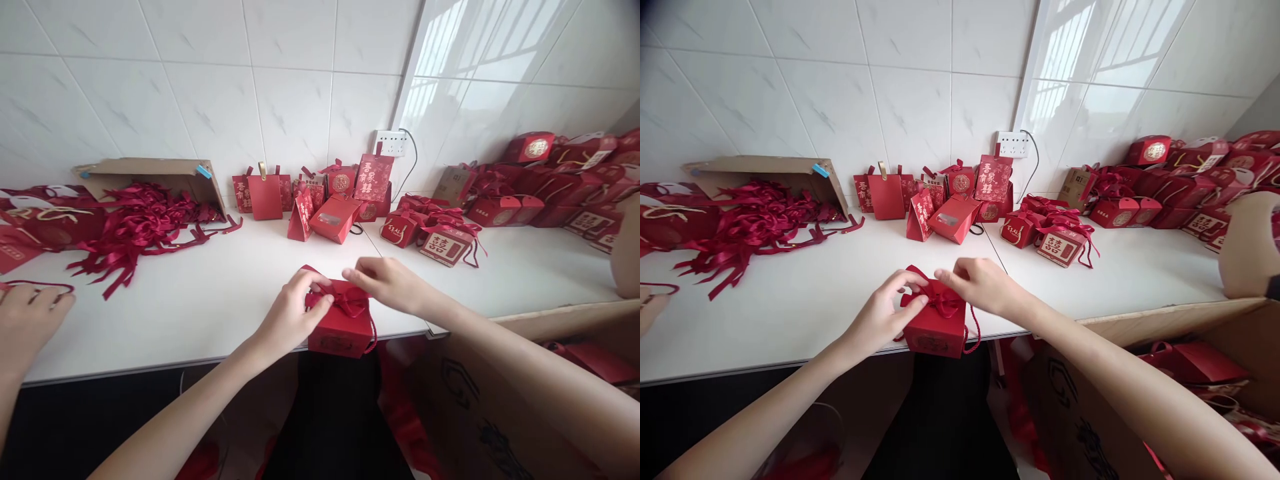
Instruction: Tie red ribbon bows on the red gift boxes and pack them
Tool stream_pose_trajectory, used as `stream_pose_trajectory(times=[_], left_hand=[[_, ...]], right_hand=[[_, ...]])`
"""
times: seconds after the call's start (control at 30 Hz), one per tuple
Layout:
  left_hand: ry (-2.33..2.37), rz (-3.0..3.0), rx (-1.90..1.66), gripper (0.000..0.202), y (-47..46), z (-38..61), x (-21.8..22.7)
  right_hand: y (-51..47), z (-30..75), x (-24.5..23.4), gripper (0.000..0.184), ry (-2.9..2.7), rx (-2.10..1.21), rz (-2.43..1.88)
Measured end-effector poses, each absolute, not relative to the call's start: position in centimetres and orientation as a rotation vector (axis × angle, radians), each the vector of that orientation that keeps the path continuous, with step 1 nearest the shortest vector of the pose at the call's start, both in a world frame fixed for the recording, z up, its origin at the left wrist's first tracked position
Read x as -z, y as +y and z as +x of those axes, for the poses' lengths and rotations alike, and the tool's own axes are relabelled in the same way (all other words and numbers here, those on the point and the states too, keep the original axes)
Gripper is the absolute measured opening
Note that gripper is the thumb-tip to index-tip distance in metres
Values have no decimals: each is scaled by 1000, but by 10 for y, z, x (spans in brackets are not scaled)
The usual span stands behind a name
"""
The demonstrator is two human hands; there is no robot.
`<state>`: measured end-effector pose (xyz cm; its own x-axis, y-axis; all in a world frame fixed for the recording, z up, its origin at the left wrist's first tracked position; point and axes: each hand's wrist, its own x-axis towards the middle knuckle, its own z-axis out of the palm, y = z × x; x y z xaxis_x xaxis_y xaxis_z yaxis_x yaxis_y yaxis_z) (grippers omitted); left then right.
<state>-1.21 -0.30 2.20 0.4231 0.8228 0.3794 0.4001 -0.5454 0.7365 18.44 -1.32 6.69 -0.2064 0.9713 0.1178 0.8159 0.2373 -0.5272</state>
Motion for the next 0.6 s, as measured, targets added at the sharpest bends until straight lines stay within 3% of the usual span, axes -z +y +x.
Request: stream_pose_trajectory(times=[0.1,0.3,0.6], left_hand=[[1162,2038,-997,16,-2,-22,-23],[1258,1888,-630,39,0,-29,-21],[929,1807,-783,36,8,-32,-7]], right_hand=[[-40,192,-65,44,-2175,-545,-1706],[-46,189,-48,33,-2120,-595,-1620],[-30,197,-32,38,-1821,-1177,-1327]])
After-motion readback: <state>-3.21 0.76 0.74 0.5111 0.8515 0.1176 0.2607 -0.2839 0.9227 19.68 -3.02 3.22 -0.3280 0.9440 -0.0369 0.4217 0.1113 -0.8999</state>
